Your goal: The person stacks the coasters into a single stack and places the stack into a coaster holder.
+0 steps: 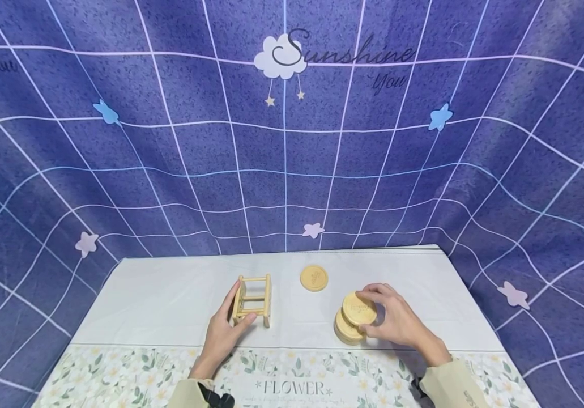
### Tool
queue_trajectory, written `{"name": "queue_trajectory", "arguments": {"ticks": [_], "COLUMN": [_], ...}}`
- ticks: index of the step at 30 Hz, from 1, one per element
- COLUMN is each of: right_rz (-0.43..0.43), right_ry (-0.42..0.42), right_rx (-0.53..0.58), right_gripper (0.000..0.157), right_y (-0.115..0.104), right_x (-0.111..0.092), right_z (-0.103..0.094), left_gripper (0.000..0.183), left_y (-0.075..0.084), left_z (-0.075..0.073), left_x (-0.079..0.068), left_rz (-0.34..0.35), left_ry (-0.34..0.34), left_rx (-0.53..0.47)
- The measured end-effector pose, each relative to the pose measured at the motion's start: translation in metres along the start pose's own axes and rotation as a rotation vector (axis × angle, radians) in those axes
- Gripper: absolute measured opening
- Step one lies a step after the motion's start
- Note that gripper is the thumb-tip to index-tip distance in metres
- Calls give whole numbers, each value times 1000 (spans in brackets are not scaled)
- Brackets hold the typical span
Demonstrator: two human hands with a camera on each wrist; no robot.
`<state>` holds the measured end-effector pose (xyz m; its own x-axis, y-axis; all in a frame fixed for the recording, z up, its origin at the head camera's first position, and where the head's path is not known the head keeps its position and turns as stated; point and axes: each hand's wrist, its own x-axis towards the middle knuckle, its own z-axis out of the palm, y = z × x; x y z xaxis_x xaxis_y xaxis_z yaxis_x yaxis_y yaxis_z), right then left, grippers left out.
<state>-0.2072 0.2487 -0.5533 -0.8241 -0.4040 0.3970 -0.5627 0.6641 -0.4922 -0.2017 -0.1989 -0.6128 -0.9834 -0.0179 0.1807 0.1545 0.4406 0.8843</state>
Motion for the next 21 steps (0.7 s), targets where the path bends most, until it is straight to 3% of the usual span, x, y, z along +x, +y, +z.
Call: {"name": "queue_trajectory", "arguments": {"ticks": [21], "right_rz": [-17], "right_ry": [-14], "right_rx": [-8], "right_gripper": [67], "right_y": [-6], "right_x": [-6], "right_z": [8], "left_gripper": [94], "left_y": [-1], "left_z": [1], "left_x": [0], "left_rz": [15], "left_ry": [6], "left_rx": [8]}}
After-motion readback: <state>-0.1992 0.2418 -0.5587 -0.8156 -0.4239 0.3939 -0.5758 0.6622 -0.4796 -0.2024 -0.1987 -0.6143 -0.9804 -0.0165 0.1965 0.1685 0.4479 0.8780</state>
